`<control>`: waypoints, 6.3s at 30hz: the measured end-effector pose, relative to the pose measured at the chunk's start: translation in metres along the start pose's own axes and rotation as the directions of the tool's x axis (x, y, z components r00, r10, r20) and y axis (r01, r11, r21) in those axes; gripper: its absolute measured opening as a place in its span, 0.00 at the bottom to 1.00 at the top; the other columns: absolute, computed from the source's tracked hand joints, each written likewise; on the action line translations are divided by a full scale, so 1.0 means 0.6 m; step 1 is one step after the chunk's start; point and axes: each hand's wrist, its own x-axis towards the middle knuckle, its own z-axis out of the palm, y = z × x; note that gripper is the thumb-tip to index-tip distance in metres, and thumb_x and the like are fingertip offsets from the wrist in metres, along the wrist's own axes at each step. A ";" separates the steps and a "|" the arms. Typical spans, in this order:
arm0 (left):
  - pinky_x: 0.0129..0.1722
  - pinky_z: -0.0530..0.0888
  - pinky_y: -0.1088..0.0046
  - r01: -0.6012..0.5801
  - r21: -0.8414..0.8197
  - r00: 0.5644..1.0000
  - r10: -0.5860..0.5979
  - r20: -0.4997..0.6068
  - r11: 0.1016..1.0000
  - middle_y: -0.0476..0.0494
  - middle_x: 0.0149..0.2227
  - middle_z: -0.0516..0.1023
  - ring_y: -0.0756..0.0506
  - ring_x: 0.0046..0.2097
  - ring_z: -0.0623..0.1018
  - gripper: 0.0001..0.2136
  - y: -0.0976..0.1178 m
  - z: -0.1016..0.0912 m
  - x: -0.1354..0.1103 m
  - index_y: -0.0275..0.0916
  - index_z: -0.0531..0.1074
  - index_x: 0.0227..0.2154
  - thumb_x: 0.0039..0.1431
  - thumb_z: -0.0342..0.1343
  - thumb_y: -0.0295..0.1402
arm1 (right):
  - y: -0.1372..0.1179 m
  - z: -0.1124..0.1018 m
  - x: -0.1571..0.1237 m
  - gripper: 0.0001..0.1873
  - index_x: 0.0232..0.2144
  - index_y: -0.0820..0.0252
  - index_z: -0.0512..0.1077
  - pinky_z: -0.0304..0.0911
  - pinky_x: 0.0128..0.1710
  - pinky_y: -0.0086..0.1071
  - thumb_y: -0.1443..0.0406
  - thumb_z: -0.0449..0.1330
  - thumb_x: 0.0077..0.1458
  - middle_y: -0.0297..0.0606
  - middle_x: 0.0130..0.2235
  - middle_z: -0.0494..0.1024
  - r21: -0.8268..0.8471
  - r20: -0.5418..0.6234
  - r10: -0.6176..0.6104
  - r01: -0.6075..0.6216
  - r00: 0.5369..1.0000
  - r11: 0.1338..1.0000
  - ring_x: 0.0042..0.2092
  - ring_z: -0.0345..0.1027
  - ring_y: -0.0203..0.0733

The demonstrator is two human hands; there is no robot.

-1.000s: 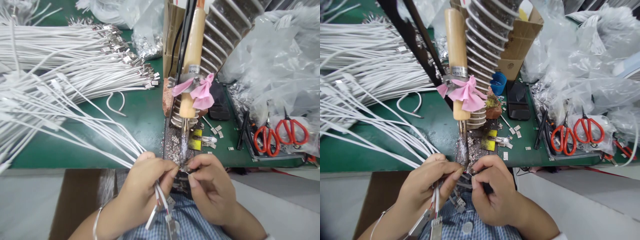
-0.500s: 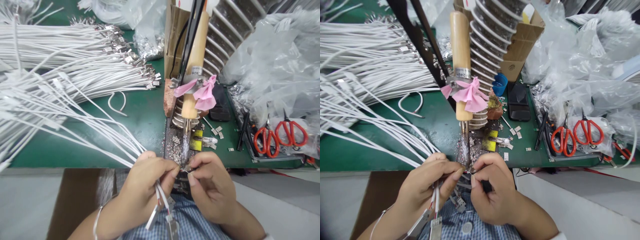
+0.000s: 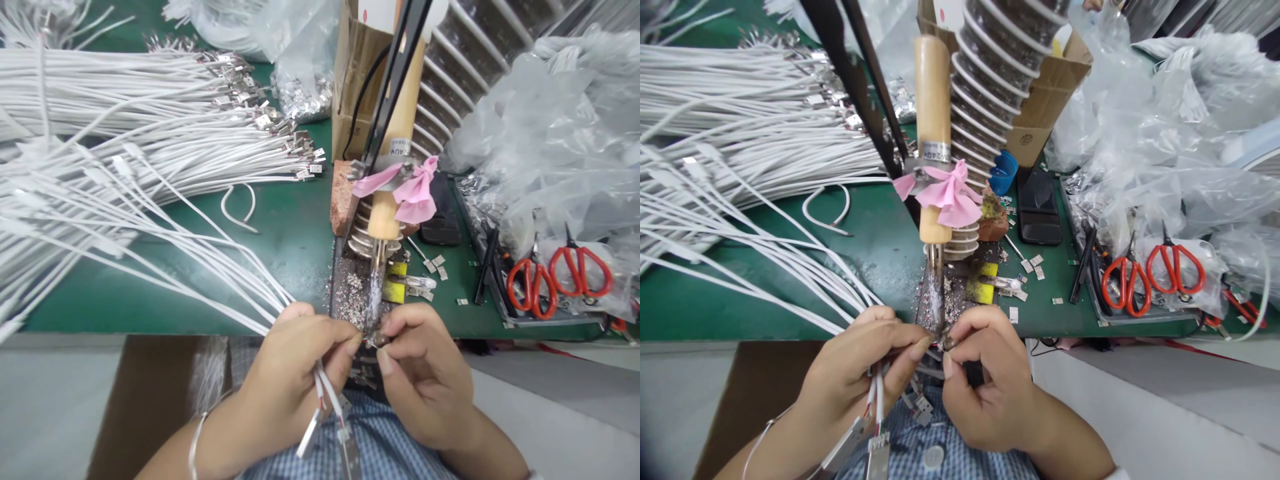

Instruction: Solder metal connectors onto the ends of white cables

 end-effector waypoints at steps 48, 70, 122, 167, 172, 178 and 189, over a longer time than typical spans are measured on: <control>0.34 0.63 0.65 -0.123 -0.095 0.988 0.130 0.077 0.988 0.48 0.29 0.78 0.47 0.30 0.73 0.09 -0.022 0.000 -0.022 0.38 0.73 0.39 0.57 0.57 0.20 | -0.021 -0.025 -0.028 0.10 0.42 0.55 0.69 0.71 0.34 0.28 0.73 0.57 0.59 0.32 0.32 0.75 0.023 0.277 -0.157 0.156 0.948 0.987 0.32 0.71 0.35; 0.33 0.64 0.66 -0.105 0.003 0.991 0.104 0.086 0.994 0.49 0.28 0.77 0.47 0.30 0.74 0.10 -0.016 -0.006 -0.014 0.38 0.73 0.40 0.58 0.55 0.19 | 0.006 -0.015 -0.038 0.05 0.40 0.54 0.64 0.71 0.37 0.32 0.70 0.55 0.63 0.40 0.42 0.78 0.145 0.021 0.199 -0.199 0.980 0.969 0.41 0.75 0.41; 0.32 0.63 0.67 -0.029 0.008 0.999 0.029 0.029 1.000 0.51 0.25 0.70 0.48 0.27 0.67 0.08 -0.001 -0.009 -0.015 0.38 0.72 0.36 0.57 0.54 0.21 | 0.006 -0.008 -0.019 0.10 0.37 0.56 0.68 0.73 0.40 0.31 0.74 0.58 0.55 0.40 0.40 0.78 -0.098 0.037 0.055 -0.051 0.998 0.994 0.40 0.76 0.39; 0.30 0.60 0.67 -0.061 0.140 0.998 0.056 0.041 0.988 0.52 0.21 0.71 0.48 0.25 0.67 0.06 -0.013 0.010 -0.013 0.38 0.73 0.27 0.59 0.59 0.24 | -0.042 0.024 -0.014 0.06 0.42 0.59 0.73 0.66 0.32 0.29 0.66 0.56 0.65 0.29 0.25 0.77 -0.157 0.446 -0.320 0.425 0.836 0.891 0.27 0.68 0.36; 0.34 0.65 0.67 -0.090 0.084 0.995 0.085 0.056 0.992 0.52 0.24 0.74 0.48 0.27 0.70 0.05 -0.011 0.000 -0.013 0.39 0.73 0.30 0.59 0.57 0.23 | -0.030 0.013 -0.025 0.12 0.27 0.55 0.70 0.65 0.30 0.29 0.69 0.53 0.63 0.30 0.22 0.70 -0.275 0.442 -0.182 0.326 0.879 0.905 0.25 0.64 0.35; 0.60 0.63 0.55 -0.126 -0.034 0.985 0.129 0.112 0.991 0.48 0.32 0.77 0.48 0.33 0.76 0.13 -0.009 -0.016 -0.017 0.37 0.74 0.43 0.55 0.55 0.21 | -0.020 -0.028 -0.026 0.09 0.42 0.54 0.70 0.68 0.28 0.30 0.70 0.55 0.61 0.34 0.31 0.72 -0.109 0.315 -0.090 0.131 0.945 0.985 0.29 0.67 0.37; 0.64 0.60 0.56 -0.134 -0.042 0.982 0.138 0.129 0.990 0.49 0.33 0.78 0.48 0.36 0.77 0.15 -0.017 -0.016 -0.020 0.41 0.75 0.45 0.59 0.55 0.18 | 0.003 -0.023 -0.040 0.03 0.40 0.53 0.69 0.66 0.29 0.28 0.62 0.57 0.65 0.35 0.33 0.71 0.224 0.222 0.142 -0.192 0.965 0.955 0.31 0.66 0.37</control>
